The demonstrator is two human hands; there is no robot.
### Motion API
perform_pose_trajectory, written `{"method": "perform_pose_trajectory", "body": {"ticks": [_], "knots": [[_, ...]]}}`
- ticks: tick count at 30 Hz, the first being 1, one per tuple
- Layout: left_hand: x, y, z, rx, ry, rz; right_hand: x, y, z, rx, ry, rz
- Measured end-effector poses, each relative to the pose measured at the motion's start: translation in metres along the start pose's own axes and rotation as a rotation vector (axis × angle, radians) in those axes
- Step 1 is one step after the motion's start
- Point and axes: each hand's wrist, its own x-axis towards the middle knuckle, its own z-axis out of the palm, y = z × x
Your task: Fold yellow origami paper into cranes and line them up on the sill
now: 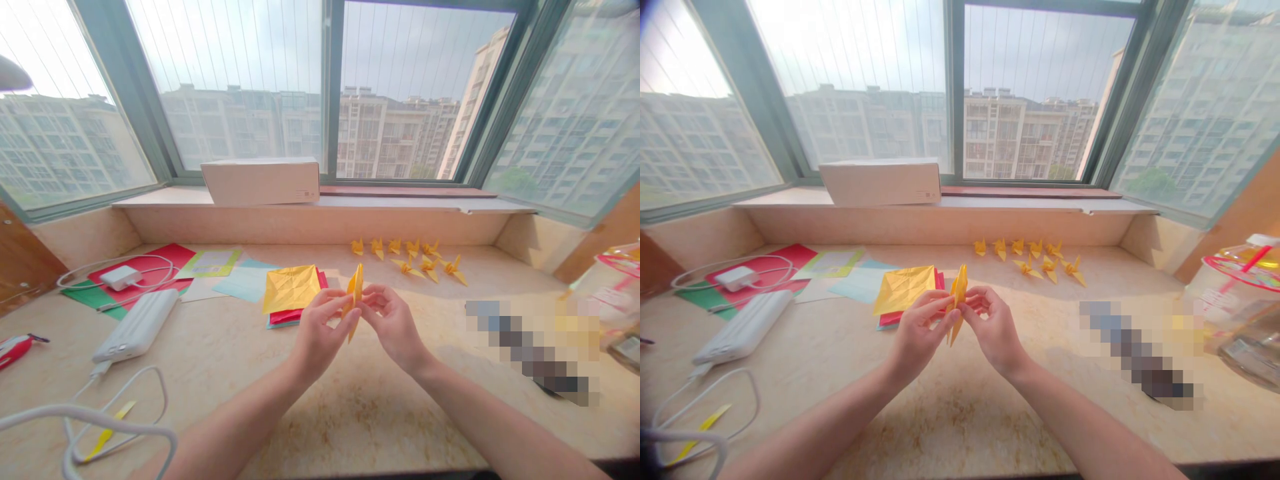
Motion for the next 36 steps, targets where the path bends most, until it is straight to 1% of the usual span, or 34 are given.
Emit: {"method": "perform_pose_trajectory", "body": {"ticks": [4,9,12,17,19,21,24,27,30,36], "knots": [[0.000,0.002,0.000,-0.003,0.000,0.007,-0.001,0.001,0.000,-0.035,-0.011,-0.024],[0.001,0.004,-0.002,-0.033,-0.003,0.009,0.000,0.006,0.000,0.017,0.011,-0.035],[0.001,0.003,-0.002,-0.052,0.009,-0.050,0.001,0.007,0.000,0.050,0.008,-0.022],[0.002,0.000,0.001,-0.265,0.059,-0.215,0.002,0.004,0.000,0.044,0.021,-0.009],[0.003,0.001,0.001,-0.311,0.055,-0.265,0.002,0.002,0.000,0.033,0.033,0.005],[0.004,0.003,0.001,-0.322,0.018,-0.289,0.002,-0.001,-0.001,0.020,0.015,0.033],[0.005,0.003,-0.001,-0.310,-0.029,-0.302,0.002,-0.005,-0.002,0.023,-0.061,0.086],[0.006,0.003,0.000,-0.324,-0.056,-0.316,0.003,-0.008,-0.003,0.035,-0.113,0.096],[0.005,0.002,0.001,-0.369,-0.076,-0.345,0.004,-0.007,-0.002,0.005,-0.078,0.083],[0.004,0.006,0.003,-0.504,-0.027,-0.387,0.003,-0.002,-0.003,-0.018,-0.031,0.049]]}}
